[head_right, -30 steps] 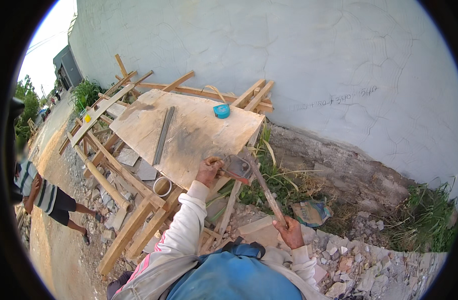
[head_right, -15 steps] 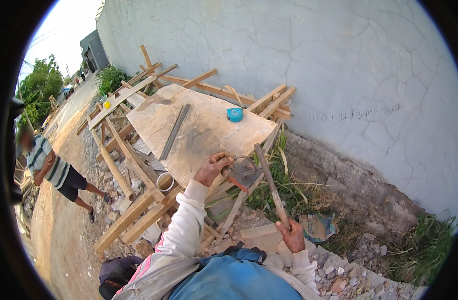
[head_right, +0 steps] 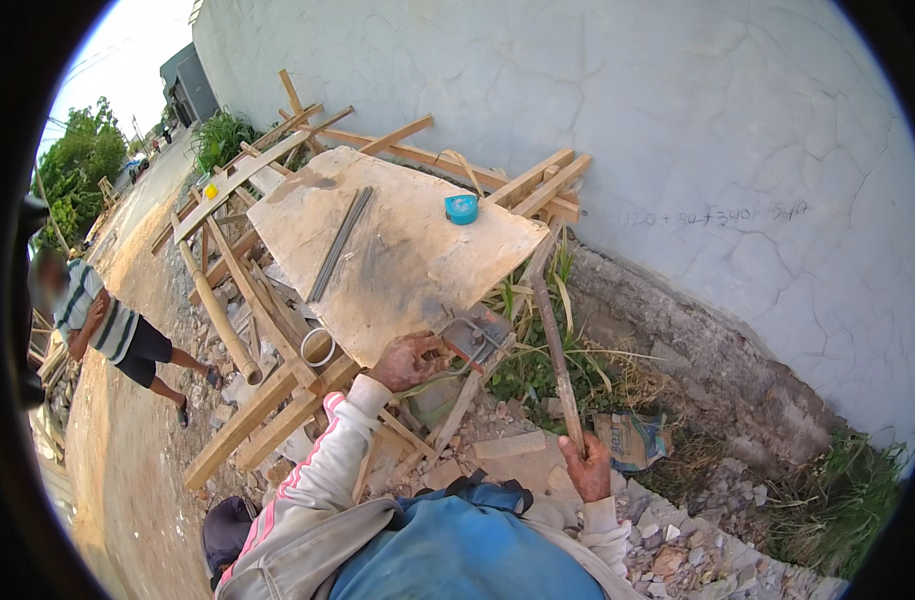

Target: The person uses a hammer and a metal cutting tool to repeatedly strike and cut metal rods placed on a wooden workbench. The person holds the rod in place with one hand and swings the hammer with the other to sever the rod into shorter pieces.

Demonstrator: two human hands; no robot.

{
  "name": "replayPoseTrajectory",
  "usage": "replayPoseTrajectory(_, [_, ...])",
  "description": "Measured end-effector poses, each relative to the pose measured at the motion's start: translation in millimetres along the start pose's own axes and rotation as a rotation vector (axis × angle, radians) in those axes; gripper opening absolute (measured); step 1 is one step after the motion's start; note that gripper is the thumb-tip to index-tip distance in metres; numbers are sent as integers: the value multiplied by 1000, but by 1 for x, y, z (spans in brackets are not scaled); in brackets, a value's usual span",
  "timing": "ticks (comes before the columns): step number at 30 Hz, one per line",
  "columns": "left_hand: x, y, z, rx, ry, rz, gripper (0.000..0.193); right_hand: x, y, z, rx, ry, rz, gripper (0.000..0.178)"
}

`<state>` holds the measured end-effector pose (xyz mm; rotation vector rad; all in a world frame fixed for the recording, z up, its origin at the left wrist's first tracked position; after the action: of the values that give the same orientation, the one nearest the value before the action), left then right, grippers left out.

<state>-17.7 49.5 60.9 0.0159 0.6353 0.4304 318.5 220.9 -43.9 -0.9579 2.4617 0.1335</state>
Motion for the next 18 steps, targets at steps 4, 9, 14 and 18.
replayPoseTrajectory(4, [1,0,-3,44,68,194,24,-1,2,-5,69,95,-46,35])
replayPoseTrajectory(9, [-1,0,-13,-83,85,518,23,-7,4,-21,-20,23,-45,38])
replayPoseTrajectory(14, [7,15,-18,-101,249,458,19,-2,4,-24,-41,36,-84,42])
replayPoseTrajectory(18, [12,16,-17,-73,360,502,17,3,5,-22,-53,-44,-108,41])
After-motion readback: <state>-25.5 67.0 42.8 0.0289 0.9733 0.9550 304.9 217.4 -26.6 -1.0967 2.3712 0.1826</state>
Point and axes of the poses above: each hand's wrist, its own y-axis towards the middle knuckle, its own x-axis out of the palm, z = x × y, the point moved 5 cm from there along y, towards the middle knuckle, and after that the axes turned 15 degrees about -y, right-handed, at the moved point
